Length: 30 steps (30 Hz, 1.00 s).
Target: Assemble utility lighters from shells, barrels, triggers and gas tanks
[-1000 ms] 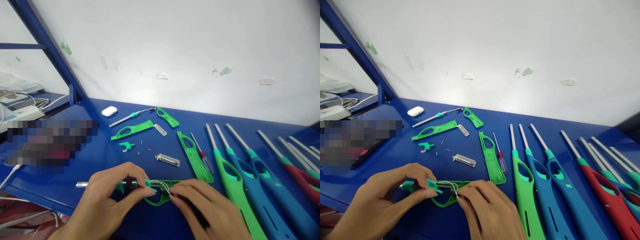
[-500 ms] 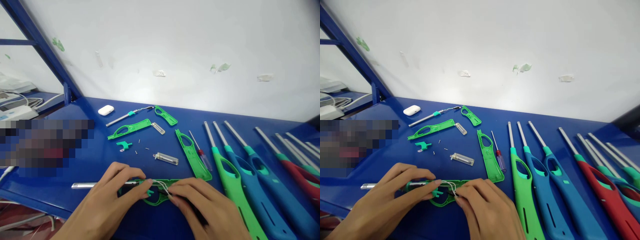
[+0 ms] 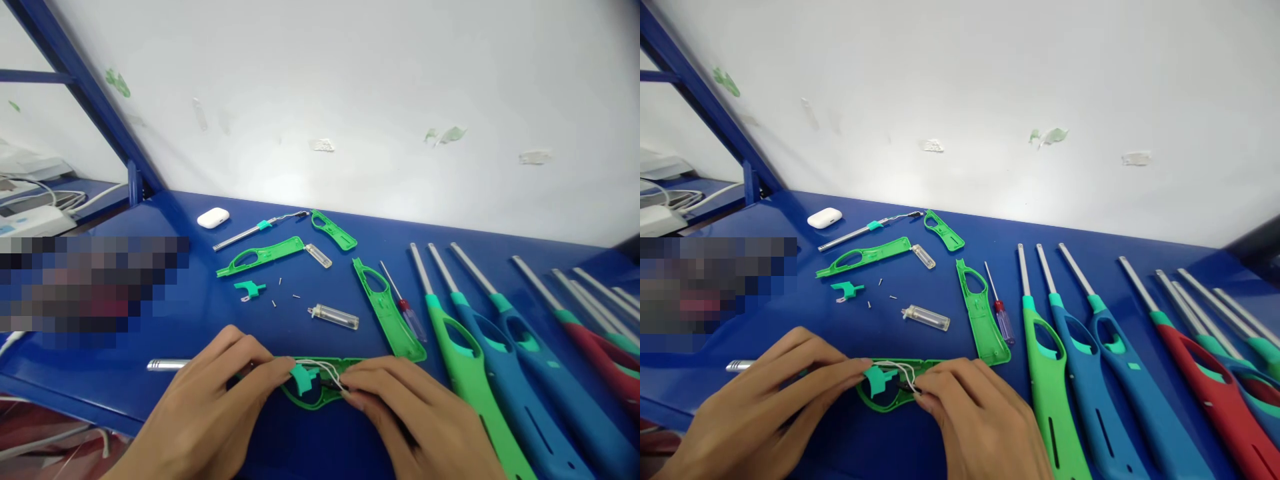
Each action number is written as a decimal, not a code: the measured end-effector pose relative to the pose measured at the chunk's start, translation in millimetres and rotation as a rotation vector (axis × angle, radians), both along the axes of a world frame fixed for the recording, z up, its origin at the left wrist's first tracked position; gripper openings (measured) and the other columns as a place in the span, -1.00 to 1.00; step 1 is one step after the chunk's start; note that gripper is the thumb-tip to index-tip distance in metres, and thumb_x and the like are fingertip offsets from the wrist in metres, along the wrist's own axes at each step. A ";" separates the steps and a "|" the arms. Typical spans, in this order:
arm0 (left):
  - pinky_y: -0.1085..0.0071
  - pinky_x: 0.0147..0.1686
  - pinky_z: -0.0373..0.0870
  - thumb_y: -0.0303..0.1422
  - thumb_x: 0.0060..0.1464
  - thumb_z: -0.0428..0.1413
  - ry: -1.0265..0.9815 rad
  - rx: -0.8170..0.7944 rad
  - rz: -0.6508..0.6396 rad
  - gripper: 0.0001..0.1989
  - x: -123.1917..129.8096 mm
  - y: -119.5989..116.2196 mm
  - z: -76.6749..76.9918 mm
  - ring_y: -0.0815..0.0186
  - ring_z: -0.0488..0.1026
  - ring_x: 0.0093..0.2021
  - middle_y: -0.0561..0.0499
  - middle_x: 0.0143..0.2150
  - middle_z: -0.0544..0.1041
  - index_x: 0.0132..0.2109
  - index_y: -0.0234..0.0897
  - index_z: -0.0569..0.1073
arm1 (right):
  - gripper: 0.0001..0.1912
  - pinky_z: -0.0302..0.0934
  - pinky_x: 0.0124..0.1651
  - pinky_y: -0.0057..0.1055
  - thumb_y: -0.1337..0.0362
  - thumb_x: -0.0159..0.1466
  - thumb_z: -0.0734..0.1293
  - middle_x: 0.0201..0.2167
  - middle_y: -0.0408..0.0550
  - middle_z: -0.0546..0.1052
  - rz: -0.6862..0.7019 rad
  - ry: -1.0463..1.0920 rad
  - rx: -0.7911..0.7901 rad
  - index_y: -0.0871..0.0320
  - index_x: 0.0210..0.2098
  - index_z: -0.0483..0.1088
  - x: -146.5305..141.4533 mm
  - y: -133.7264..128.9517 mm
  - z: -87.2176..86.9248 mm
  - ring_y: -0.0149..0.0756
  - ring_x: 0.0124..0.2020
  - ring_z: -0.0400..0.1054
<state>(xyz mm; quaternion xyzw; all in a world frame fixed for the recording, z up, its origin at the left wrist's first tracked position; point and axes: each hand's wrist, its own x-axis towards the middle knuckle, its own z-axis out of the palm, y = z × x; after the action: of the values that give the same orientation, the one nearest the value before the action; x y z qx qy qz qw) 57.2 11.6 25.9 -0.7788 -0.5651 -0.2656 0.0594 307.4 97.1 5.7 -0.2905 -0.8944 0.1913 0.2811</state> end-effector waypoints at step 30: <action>0.45 -0.23 0.48 -0.60 0.33 0.02 -0.216 -0.001 -0.025 -0.77 13.9 5.4 -1.0 0.38 0.49 -0.36 0.14 -0.29 0.61 -0.13 -0.18 0.47 | -0.86 0.44 -0.22 -0.62 0.38 0.45 0.36 -0.28 -0.24 0.61 0.041 0.145 -0.237 0.00 -0.19 0.51 -8.1 -2.8 10.8 -0.43 -0.30 0.56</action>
<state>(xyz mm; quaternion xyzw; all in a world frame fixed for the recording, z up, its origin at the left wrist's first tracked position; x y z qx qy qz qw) 71.2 17.0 24.9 -0.7528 -0.5586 -0.3483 -0.0053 299.3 94.3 16.5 -0.2886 -0.8486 0.3220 0.3047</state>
